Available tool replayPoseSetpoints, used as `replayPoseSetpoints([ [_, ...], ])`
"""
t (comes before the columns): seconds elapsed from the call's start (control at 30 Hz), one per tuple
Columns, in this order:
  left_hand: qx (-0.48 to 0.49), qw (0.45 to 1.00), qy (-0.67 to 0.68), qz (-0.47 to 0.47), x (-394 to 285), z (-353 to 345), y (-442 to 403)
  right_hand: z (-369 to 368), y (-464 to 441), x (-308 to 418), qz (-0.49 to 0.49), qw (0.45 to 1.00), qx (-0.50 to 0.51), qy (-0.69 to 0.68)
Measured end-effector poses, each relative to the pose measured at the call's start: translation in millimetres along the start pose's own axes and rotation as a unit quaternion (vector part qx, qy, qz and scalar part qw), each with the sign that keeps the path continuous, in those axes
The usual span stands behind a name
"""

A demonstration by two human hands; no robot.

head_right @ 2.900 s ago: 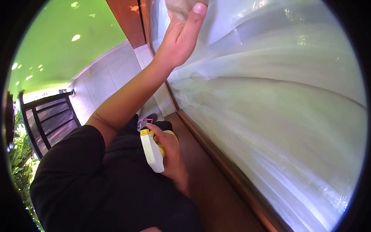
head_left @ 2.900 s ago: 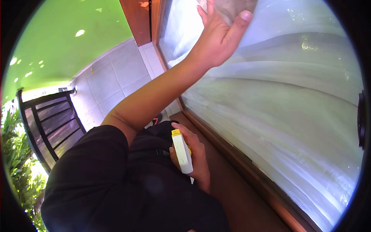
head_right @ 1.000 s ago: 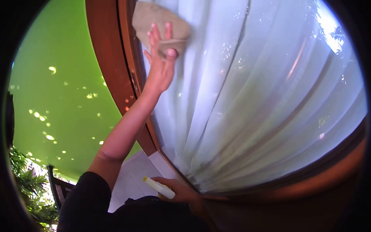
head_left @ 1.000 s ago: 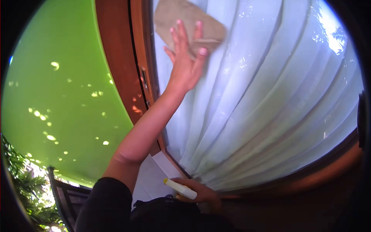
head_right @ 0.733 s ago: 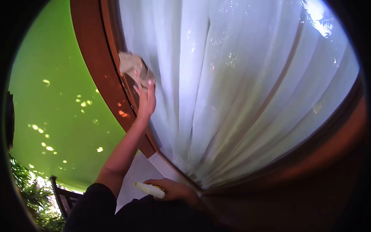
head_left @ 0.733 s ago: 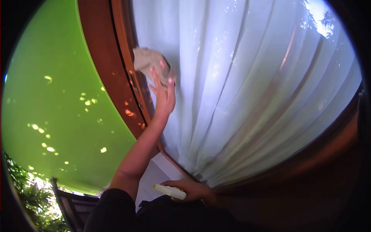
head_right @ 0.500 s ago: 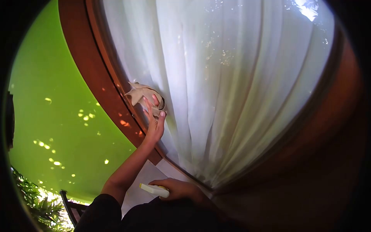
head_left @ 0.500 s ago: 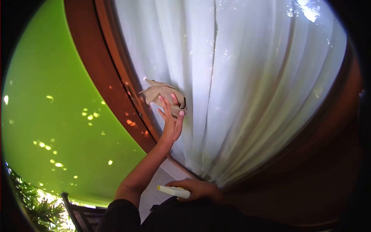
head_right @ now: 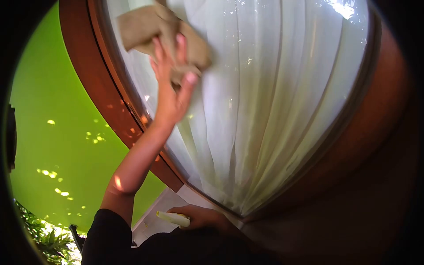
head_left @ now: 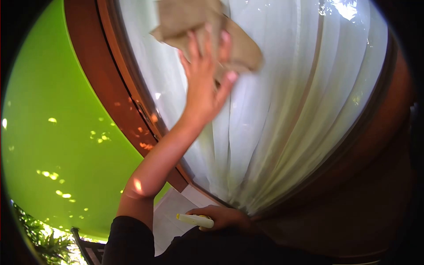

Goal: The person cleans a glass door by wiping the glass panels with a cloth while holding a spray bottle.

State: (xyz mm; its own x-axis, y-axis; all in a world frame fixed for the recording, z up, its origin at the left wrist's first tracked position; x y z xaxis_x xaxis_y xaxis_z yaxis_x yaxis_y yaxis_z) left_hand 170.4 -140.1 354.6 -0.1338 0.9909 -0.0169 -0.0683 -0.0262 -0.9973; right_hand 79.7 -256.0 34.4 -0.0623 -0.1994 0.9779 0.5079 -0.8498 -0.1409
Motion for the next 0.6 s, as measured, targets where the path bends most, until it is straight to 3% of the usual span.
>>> replayPoseSetpoints([
  [0.13,0.174,0.966,-0.078,-0.172,-34,-27,107,1,3,-11,-0.024,0.999,-0.018,0.032],
  [0.17,0.176,0.976,0.042,-0.121,-39,-22,117,2,3,-13,-0.035,0.998,-0.02,0.043],
  [0.27,0.403,0.897,-0.067,-0.17,-12,-54,175,3,3,-18,-0.034,0.998,-0.03,0.034],
  [0.3,0.48,0.873,-0.062,-0.06,-7,-53,155,3,4,-16,-0.024,0.998,-0.033,0.037],
  [0.4,0.137,0.965,-0.132,-0.181,-19,-8,72,2,4,-10,-0.014,0.998,-0.041,0.043],
  [0.47,-0.04,0.997,-0.032,-0.062,6,22,22,4,4,-11,-0.042,0.997,-0.046,0.045],
  [0.6,-0.143,0.988,-0.043,0.05,83,46,-24,6,2,-4,-0.054,0.997,-0.033,0.035],
])
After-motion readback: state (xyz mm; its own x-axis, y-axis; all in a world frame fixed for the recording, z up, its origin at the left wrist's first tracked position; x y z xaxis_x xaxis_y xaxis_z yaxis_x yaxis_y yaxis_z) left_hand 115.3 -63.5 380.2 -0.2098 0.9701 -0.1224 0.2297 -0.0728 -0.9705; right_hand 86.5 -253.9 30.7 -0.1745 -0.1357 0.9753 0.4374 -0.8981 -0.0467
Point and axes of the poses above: each hand's wrist, its own y-axis away from the middle knuckle, its own z-axis out of the back of the hand, x = y × z, the point moved 10 cm from there along -y, towards the middle knuckle, and after that the axes turned 13 degrees about -x, right-handed, at the moved point
